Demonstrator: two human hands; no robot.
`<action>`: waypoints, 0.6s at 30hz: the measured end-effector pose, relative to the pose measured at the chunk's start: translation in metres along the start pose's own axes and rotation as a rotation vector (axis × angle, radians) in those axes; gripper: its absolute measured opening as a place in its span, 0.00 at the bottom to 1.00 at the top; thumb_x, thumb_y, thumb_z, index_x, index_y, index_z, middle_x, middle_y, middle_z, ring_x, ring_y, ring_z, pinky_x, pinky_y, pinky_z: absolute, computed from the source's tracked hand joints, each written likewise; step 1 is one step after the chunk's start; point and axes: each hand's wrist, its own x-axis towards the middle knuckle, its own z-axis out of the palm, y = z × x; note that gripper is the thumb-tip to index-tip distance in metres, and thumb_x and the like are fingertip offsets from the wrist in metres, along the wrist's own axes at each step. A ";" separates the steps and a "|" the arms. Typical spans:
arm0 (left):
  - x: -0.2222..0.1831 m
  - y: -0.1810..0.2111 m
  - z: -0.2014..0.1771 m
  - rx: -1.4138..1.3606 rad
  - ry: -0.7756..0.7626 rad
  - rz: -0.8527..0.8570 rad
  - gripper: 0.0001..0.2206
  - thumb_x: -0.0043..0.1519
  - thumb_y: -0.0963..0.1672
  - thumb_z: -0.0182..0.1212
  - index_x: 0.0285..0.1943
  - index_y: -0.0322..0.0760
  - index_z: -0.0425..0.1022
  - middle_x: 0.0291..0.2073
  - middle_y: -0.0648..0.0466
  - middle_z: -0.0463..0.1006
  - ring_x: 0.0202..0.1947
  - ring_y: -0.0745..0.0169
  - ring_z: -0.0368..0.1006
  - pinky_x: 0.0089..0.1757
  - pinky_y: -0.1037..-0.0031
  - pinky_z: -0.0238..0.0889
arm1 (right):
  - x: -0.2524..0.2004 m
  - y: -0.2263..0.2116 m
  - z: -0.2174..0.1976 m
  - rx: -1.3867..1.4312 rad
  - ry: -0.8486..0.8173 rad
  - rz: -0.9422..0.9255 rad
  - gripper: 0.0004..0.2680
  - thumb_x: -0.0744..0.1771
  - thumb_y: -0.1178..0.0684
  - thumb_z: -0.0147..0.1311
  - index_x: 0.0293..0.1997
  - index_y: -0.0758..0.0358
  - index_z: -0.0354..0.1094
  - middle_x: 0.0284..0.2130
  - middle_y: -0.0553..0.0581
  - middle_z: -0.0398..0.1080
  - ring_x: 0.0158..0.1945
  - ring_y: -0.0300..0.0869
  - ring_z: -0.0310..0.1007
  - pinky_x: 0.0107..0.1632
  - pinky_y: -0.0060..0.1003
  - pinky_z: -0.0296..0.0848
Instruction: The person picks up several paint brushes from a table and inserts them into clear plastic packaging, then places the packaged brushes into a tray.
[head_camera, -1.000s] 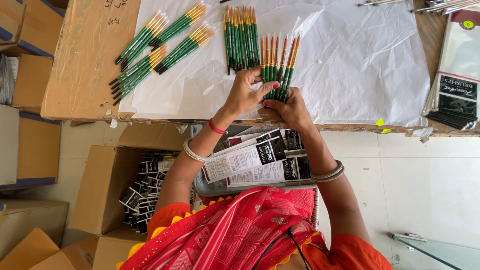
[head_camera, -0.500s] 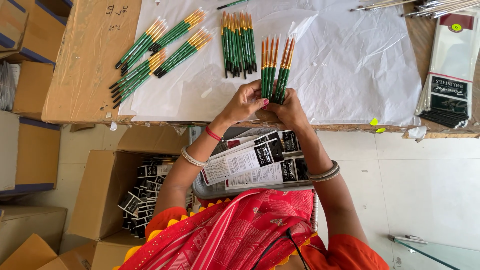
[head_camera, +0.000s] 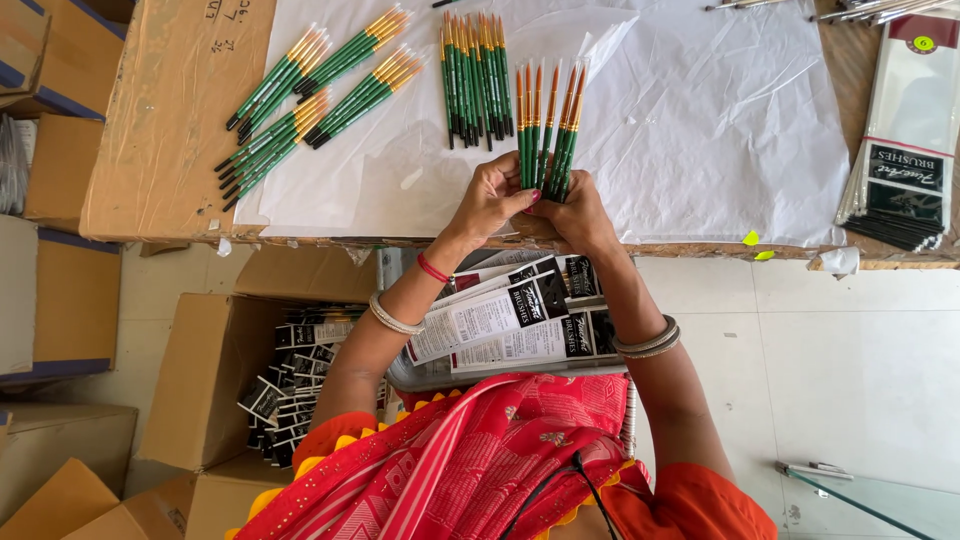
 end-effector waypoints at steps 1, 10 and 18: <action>-0.001 0.000 0.000 0.000 0.003 0.000 0.16 0.62 0.32 0.60 0.58 0.29 0.75 0.48 0.55 0.81 0.49 0.71 0.76 0.54 0.75 0.71 | -0.001 0.000 0.000 0.000 -0.003 0.001 0.02 0.65 0.65 0.63 0.37 0.68 0.76 0.28 0.47 0.76 0.31 0.28 0.70 0.35 0.28 0.73; 0.000 -0.014 -0.009 0.012 0.005 -0.009 0.11 0.65 0.33 0.63 0.55 0.28 0.78 0.45 0.54 0.82 0.45 0.71 0.76 0.51 0.75 0.72 | -0.001 -0.004 0.001 0.031 -0.010 0.012 0.02 0.64 0.64 0.63 0.38 0.68 0.76 0.29 0.47 0.77 0.32 0.28 0.72 0.36 0.28 0.74; 0.000 -0.003 -0.004 0.039 0.005 -0.023 0.14 0.62 0.34 0.63 0.56 0.30 0.77 0.45 0.56 0.82 0.43 0.73 0.77 0.49 0.77 0.73 | 0.000 -0.003 0.001 -0.013 -0.003 -0.028 0.02 0.64 0.66 0.62 0.37 0.69 0.76 0.30 0.48 0.77 0.33 0.29 0.72 0.37 0.29 0.75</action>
